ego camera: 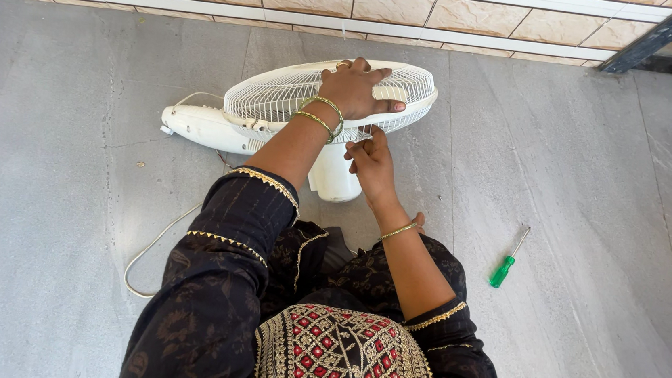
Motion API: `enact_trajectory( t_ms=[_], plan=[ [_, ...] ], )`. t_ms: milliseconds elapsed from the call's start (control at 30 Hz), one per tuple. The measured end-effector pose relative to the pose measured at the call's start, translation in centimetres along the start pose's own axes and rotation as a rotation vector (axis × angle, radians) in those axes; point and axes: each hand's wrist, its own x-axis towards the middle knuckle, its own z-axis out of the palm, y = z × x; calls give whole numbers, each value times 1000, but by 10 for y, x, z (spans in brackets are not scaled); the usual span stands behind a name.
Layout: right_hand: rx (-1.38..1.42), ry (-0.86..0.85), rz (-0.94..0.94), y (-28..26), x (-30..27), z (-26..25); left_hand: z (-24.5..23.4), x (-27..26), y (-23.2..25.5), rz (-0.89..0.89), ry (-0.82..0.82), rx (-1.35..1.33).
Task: The person sits on the floor and disassembles a white electric fan. They remove the front grille, then use a green screwdriver to loosen and remove screws from the fan's neck and base.
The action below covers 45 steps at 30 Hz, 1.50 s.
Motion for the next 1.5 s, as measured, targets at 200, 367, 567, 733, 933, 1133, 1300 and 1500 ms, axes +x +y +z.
enact_trajectory(
  t_ms=[200,367,567,733,933,1133,1300,1500],
  plan=[
    [-76,-3,46,9,-6,-7,5,-3,2,-27,-14,8],
    [-58,-7,-16,15,-6,-13,12,-1,4,-30,57,-14],
    [-56,-22,-20,16,-13,-20,20,-1,6,-53,102,17],
    [-45,-42,-8,11,-21,-18,18,-8,3,-50,119,1],
    [-40,-50,1,7,-24,-18,21,-11,5,-25,121,25],
    [-97,-84,1,3,-19,-16,18,-17,1,16,128,95],
    [-129,-130,18,1,-19,-16,14,-22,3,8,153,139],
    [-103,-41,-56,9,-25,-11,22,-19,-4,88,246,177]
  ],
)
